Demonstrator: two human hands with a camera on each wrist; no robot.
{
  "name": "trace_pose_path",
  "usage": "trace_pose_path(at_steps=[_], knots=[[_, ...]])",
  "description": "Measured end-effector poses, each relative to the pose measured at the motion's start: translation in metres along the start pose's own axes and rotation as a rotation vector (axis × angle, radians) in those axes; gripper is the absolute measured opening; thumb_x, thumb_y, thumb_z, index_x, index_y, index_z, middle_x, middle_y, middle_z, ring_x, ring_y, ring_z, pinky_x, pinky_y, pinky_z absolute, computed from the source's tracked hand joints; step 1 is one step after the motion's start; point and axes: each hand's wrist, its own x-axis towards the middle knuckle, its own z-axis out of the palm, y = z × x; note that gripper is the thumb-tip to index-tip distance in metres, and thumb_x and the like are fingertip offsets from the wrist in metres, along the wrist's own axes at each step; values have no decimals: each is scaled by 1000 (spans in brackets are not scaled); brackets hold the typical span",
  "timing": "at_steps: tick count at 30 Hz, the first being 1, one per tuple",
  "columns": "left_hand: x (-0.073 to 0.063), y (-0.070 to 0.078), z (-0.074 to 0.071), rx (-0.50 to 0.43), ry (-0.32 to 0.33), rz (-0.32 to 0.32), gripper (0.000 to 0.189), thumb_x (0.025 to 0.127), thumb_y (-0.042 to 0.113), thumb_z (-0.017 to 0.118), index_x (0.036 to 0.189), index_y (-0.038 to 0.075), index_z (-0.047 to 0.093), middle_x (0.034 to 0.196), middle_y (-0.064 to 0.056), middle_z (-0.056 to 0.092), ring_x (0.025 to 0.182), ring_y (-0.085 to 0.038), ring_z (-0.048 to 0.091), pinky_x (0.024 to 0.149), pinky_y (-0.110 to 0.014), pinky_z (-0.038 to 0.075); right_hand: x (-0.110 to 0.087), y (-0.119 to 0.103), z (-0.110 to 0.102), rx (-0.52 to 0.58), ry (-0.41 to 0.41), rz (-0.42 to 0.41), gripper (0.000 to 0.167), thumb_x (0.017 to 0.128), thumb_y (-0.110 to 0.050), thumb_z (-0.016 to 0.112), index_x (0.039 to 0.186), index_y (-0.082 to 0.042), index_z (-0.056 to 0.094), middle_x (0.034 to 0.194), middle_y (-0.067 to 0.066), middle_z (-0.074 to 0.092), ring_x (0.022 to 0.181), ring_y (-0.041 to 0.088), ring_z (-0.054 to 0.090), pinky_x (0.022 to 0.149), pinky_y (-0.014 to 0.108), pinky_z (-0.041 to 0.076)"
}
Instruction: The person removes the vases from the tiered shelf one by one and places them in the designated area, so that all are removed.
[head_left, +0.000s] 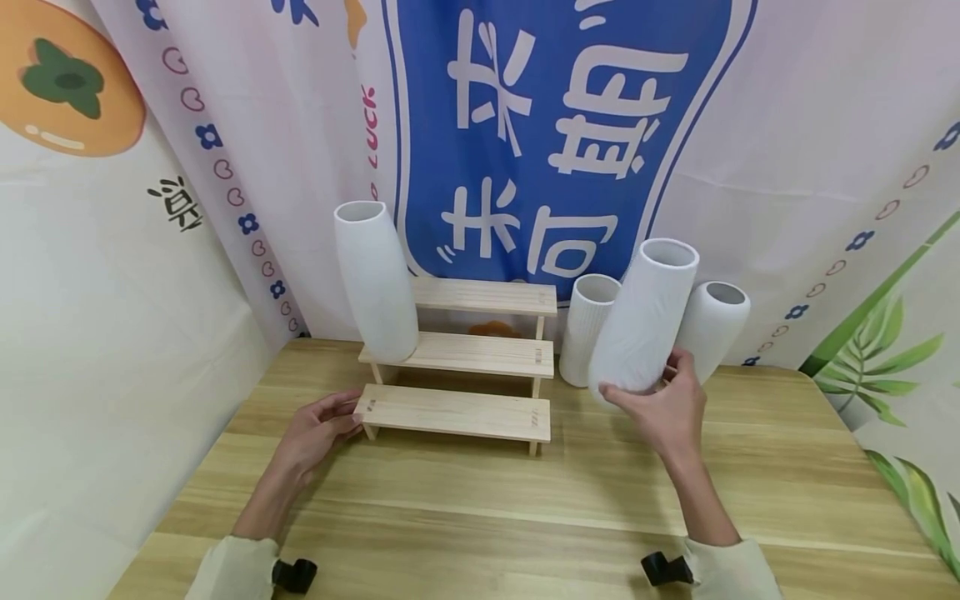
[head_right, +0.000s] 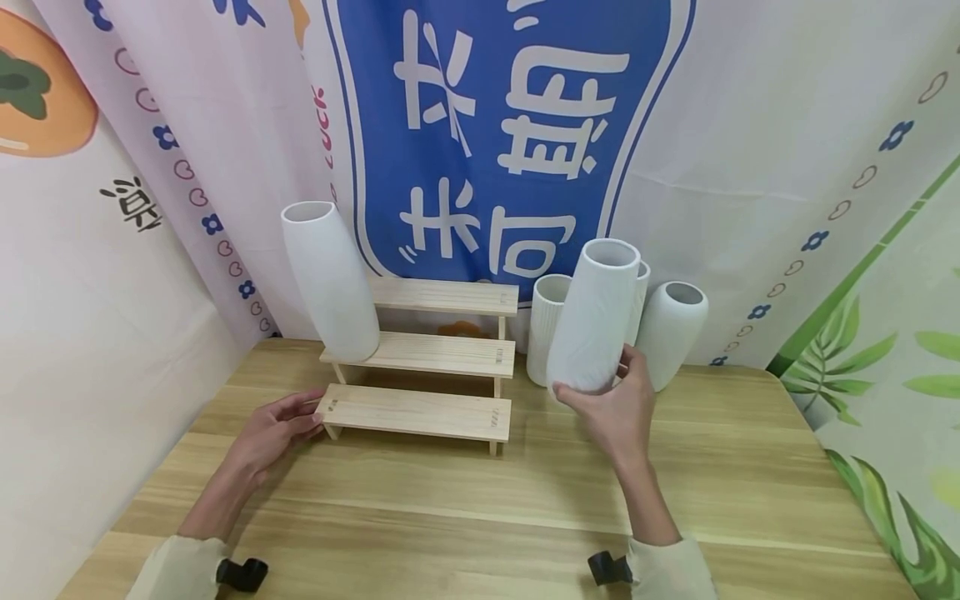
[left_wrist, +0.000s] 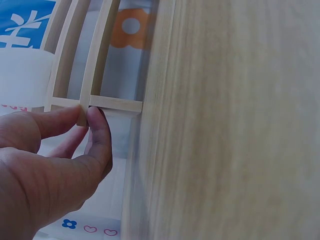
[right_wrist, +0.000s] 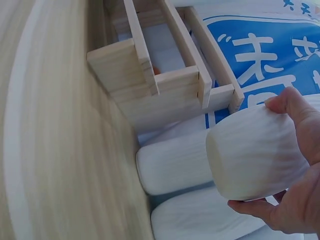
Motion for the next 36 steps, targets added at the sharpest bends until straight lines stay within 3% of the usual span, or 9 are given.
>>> trace_pose_path(at_steps=[8,13,21,36], knots=[[1,0,1,0,1,-8,55,106,-3,59,159,-4,45,142,-19,57,108,-1,66,99,-16,61,0,16,-8,-51,6,5,99,69,-25,101,147,2,47,140,25,61,129,39,58,103,47,50],[0,0,1,-2,-3,-9,55,106,-3,60,159,-6,44,141,-18,58,106,-1,67,98,-16,62,0,27,-9,-56,-3,14,98,70,-23,101,147,3,47,140,25,60,130,40,57,106,50,49],[-1,-1,1,5,-6,-17,55,107,-1,61,159,-4,45,144,-21,58,105,-1,68,97,-17,62,-2,42,1,-42,-41,46,101,68,-19,100,148,4,42,141,27,56,131,41,54,113,55,47],[1,-2,1,23,-11,-16,56,107,1,61,160,-4,43,153,-28,52,105,0,68,97,-16,62,2,55,15,-60,-54,69,99,70,-20,100,148,3,43,142,28,57,130,42,58,109,54,54]])
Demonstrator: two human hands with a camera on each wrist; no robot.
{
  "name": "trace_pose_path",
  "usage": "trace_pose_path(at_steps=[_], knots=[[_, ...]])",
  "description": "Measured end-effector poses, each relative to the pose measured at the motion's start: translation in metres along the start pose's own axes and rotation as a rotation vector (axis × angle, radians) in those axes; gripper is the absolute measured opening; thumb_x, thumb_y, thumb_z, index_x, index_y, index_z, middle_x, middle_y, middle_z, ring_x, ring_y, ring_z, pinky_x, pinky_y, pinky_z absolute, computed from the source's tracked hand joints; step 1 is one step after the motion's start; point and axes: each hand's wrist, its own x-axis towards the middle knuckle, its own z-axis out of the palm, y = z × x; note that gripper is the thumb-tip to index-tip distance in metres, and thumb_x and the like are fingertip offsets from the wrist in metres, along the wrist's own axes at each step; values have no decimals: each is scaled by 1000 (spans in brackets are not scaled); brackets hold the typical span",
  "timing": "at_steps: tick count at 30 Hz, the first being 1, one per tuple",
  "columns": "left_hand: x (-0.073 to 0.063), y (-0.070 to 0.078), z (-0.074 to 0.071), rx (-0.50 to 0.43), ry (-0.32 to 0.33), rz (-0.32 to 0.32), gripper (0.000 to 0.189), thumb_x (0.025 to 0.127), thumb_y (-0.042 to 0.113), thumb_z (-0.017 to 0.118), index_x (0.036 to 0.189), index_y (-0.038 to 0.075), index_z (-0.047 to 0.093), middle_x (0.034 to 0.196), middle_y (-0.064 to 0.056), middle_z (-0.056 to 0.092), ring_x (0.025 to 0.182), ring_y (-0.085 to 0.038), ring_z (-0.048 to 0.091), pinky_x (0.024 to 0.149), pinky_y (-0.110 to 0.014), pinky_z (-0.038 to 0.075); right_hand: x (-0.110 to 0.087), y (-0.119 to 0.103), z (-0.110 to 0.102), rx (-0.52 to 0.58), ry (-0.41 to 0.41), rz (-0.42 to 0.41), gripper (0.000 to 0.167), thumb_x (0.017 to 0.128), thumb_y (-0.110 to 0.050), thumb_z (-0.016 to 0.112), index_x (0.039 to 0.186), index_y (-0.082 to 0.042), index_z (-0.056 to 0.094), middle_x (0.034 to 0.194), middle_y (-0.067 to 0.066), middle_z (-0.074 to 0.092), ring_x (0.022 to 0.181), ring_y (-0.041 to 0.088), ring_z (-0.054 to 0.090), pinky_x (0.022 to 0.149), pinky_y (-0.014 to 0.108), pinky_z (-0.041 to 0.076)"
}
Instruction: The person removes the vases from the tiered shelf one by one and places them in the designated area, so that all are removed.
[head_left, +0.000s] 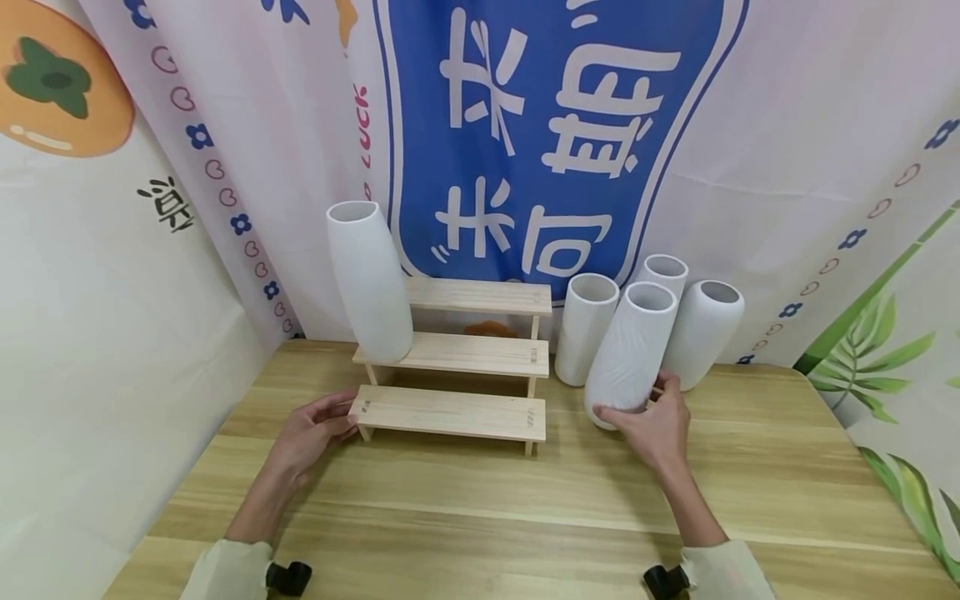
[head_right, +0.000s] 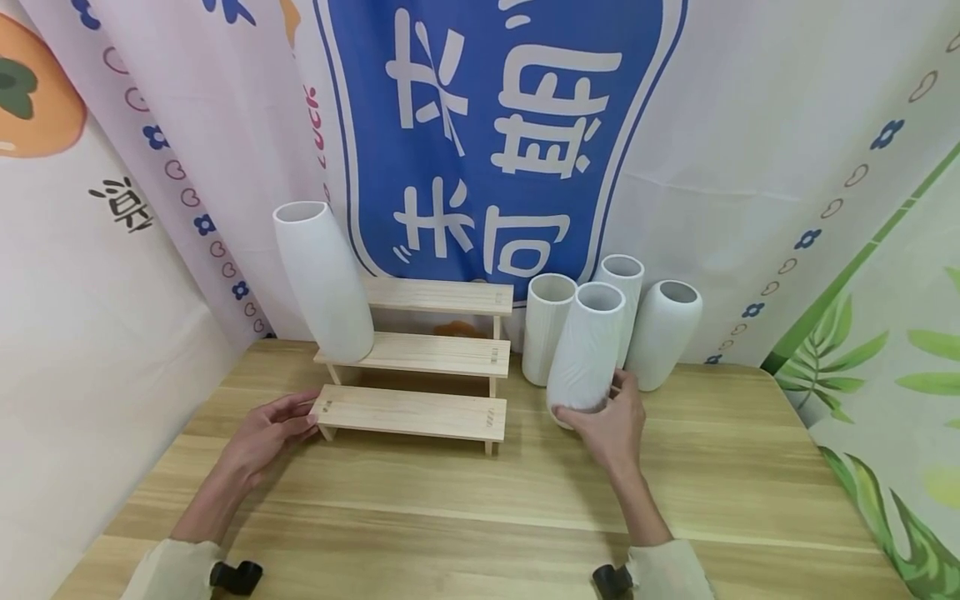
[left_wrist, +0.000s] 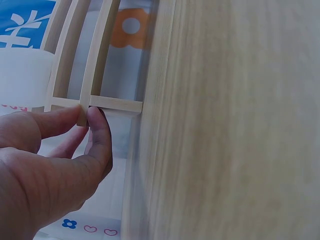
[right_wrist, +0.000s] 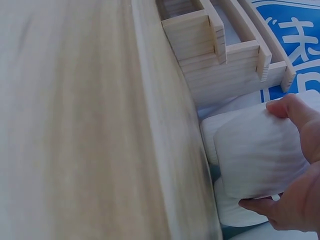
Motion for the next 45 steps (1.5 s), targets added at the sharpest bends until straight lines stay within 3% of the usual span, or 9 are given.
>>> trace_pose_path(at_steps=[10,30,37,41,43,45], knots=[[-1,1,1,1,3,-11,56,107,0,60,160,-4,43,154,-28,51,105,0,68,96,-16,62,3,8,3,9,-12,4,95,71,-20,101,146,3,46,143,27,59,133,42,59,110,53,57],[1,-2,-2,13,16,-6,56,107,0,61,160,-3,45,151,-26,54,105,0,68,98,-16,62,4,8,12,65,-62,16,106,71,-22,103,153,3,41,152,27,53,140,43,54,117,57,53],[2,0,-1,6,8,-9,57,107,1,62,161,-3,43,154,-29,51,106,-1,68,98,-17,62,7,-4,-7,48,-162,36,107,78,-26,99,160,2,36,156,29,50,144,45,52,119,58,52],[2,0,-1,7,9,-13,57,107,2,62,161,-3,43,153,-28,51,106,-2,68,98,-17,62,5,-20,-20,102,-143,18,95,81,-24,97,157,0,43,154,25,53,142,42,53,119,56,53],[2,0,-1,7,10,-8,57,107,2,62,160,-3,44,153,-28,52,105,-2,68,97,-17,62,3,-28,-26,120,-114,4,88,83,-23,95,154,0,47,152,22,56,140,39,56,118,52,55],[1,0,-1,3,10,-7,56,107,1,62,160,-2,44,152,-27,53,105,-1,68,98,-17,62,1,-36,-31,133,-85,-8,80,85,-21,94,150,-1,51,148,19,59,137,36,58,112,37,59]])
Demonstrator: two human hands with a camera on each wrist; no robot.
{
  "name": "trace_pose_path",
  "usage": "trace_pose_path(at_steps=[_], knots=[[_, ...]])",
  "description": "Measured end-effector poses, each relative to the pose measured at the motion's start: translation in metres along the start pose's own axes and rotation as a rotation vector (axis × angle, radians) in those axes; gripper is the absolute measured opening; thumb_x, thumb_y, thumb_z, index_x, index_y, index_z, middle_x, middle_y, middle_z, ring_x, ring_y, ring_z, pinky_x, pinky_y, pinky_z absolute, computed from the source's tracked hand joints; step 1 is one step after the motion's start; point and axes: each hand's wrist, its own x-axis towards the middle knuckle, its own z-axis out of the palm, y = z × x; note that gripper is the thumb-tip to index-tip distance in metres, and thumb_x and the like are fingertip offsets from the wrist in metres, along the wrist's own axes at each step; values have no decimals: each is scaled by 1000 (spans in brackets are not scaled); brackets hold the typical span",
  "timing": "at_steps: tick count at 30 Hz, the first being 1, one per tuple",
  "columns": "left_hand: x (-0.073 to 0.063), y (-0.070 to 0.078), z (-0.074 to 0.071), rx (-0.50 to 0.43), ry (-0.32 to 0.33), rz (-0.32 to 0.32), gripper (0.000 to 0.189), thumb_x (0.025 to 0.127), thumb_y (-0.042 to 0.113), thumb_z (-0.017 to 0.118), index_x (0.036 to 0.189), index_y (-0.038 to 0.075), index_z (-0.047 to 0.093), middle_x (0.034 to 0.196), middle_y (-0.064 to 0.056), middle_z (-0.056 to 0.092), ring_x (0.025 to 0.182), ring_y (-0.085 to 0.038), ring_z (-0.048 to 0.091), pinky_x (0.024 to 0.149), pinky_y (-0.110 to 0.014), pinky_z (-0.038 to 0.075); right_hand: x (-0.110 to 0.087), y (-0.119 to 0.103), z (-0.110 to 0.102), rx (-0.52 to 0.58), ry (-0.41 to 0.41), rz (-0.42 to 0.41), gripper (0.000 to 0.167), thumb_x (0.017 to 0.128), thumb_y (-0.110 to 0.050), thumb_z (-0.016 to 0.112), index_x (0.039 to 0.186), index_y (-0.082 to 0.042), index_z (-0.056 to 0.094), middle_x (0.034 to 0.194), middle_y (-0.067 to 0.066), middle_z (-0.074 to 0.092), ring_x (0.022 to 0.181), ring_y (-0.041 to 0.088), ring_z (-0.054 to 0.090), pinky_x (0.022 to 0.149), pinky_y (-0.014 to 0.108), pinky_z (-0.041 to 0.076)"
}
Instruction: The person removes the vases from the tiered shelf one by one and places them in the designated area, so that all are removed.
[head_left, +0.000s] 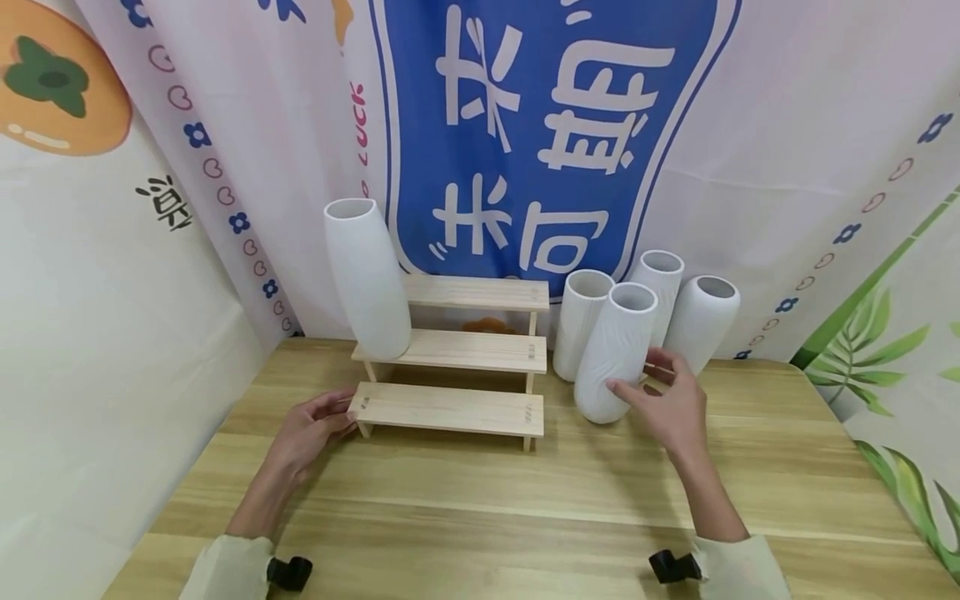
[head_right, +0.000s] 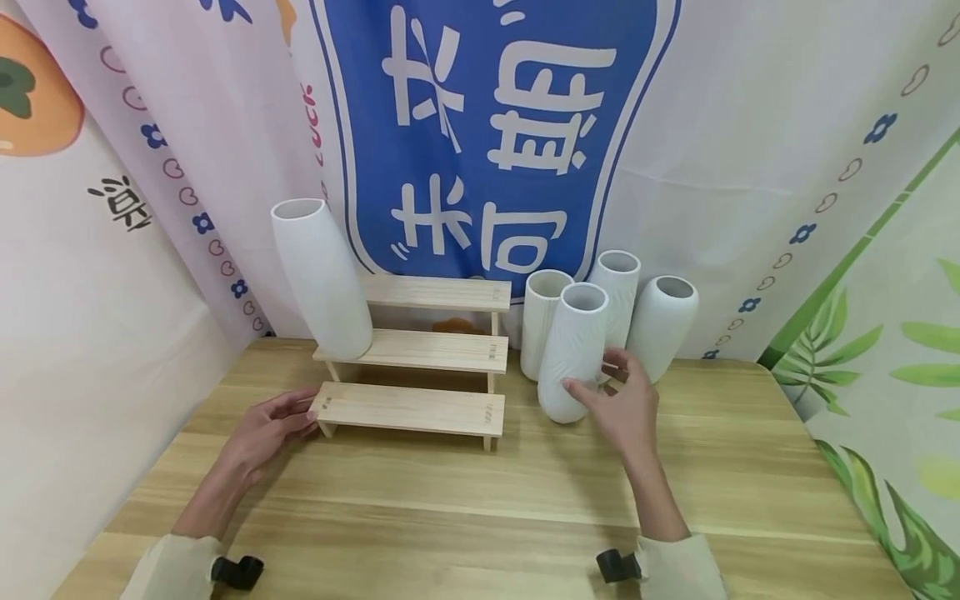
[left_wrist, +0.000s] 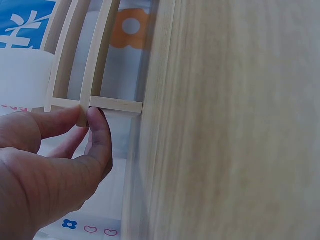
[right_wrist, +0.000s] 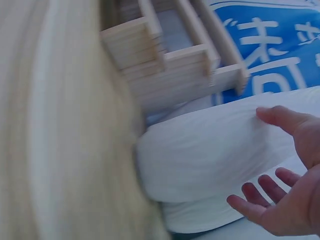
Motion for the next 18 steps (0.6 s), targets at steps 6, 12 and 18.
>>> trace_pose_path(at_steps=[6,12,18], knots=[[0,2,1,-1,-3,12,56,107,1,61,160,-3,44,151,-28,53,104,0,68,97,-16,62,-8,-17,-6,8,61,-42,61,87,-16,91,137,1,60,133,18,66,122,29,65,83,0,54],[0,3,2,-5,-7,21,56,107,1,61,160,-4,44,149,-27,54,104,0,68,97,-16,62,-20,-34,-4,41,110,-100,52,85,-8,91,129,1,65,121,10,68,102,6,66,81,4,58],[-1,2,1,-11,6,7,56,107,0,62,160,-4,45,147,-24,56,103,0,68,96,-16,62,-29,-51,5,140,63,-134,52,84,-3,91,129,1,66,121,7,66,102,5,67,87,12,62]])
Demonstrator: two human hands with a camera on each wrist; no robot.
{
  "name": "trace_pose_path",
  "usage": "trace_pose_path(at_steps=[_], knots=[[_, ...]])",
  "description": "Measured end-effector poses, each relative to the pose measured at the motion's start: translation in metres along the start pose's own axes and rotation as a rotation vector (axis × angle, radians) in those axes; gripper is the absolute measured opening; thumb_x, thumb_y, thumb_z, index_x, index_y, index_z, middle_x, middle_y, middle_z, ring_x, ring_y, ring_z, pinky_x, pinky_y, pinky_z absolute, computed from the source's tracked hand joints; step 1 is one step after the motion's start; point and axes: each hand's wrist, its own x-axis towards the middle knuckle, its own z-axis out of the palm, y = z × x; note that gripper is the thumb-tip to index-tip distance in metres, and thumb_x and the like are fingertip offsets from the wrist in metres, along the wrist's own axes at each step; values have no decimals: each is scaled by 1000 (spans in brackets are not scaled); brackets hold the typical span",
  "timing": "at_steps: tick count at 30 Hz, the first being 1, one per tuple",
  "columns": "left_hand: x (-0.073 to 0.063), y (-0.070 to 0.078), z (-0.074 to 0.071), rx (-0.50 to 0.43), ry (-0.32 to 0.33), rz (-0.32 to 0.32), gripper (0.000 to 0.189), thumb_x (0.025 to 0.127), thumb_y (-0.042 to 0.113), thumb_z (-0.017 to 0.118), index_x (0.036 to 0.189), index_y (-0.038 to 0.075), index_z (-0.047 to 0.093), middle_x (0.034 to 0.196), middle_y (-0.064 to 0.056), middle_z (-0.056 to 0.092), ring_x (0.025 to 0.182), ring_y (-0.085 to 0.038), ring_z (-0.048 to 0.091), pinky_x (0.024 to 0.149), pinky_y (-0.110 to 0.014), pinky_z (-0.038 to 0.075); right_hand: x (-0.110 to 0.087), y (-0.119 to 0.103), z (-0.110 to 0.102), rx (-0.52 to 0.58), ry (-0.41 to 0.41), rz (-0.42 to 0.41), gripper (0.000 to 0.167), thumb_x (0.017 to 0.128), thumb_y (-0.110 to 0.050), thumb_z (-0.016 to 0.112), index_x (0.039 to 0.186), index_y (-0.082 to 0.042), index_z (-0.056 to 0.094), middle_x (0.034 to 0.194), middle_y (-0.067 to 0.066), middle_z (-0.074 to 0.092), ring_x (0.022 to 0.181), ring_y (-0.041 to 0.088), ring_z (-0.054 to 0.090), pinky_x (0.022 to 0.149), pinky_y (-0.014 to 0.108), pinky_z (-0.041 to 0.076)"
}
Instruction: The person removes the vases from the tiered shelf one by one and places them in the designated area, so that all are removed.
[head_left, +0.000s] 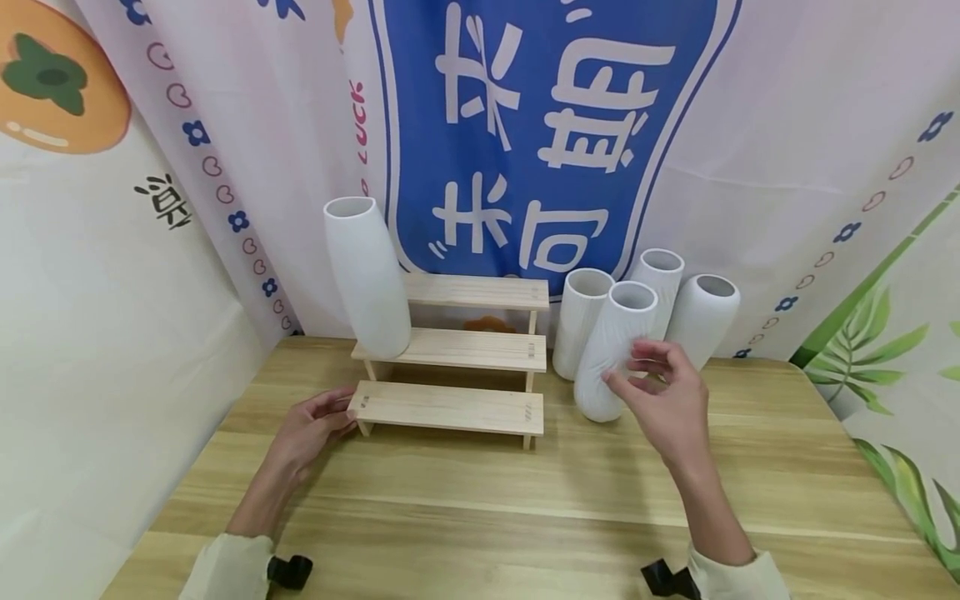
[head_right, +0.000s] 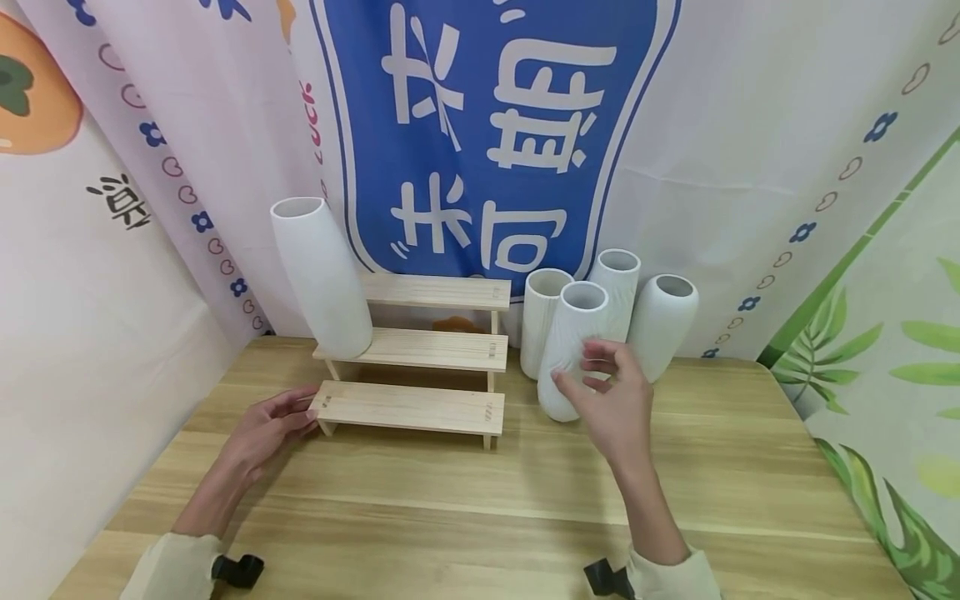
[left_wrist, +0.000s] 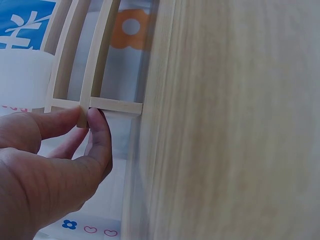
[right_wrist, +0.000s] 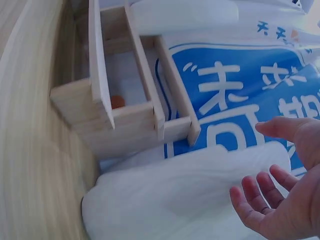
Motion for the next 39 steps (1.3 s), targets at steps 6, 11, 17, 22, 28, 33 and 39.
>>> trace_pose_path(at_steps=[6,11,17,22,28,33,39], knots=[[1,-1,0,-2,6,-12,56,106,0,62,159,-3,45,148,-24,56,103,0,68,96,-16,62,-3,-9,14,22,-57,4,52,86,-6,90,131,-1,65,124,13,66,108,17,66,91,16,63],[2,-2,-1,-6,8,-11,56,106,0,62,160,-4,44,149,-26,55,103,0,68,96,-16,62,-2,-13,26,29,-92,8,53,87,-7,89,132,0,63,127,18,65,116,31,66,95,22,64],[1,-4,-2,-7,5,-11,57,106,0,62,160,-4,44,153,-29,52,102,0,69,96,-16,63,0,-16,43,34,-141,21,58,87,-14,91,136,0,61,134,20,64,121,31,65,105,41,63],[2,-3,-1,-10,0,-5,57,106,0,62,160,-5,44,152,-29,53,103,0,69,96,-17,63,0,-18,60,80,-157,18,59,85,-14,92,135,-3,63,132,16,66,121,30,66,107,50,62],[1,-2,0,3,2,1,56,106,0,62,159,-4,45,151,-29,53,102,0,69,96,-16,63,1,-28,89,105,-205,-36,58,86,-19,92,135,-7,65,132,12,69,125,35,67,106,50,63],[0,-1,0,7,7,-7,56,106,0,62,159,-4,45,149,-27,55,102,0,69,96,-17,63,6,-38,119,99,-253,-80,61,86,-24,93,138,-9,65,134,8,69,128,33,67,107,50,63],[0,-2,0,0,5,-13,56,107,0,62,160,-4,44,151,-27,54,103,1,69,95,-17,63,14,-51,151,83,-314,-79,70,88,-26,91,147,-6,60,147,15,64,133,33,64,110,52,61]])
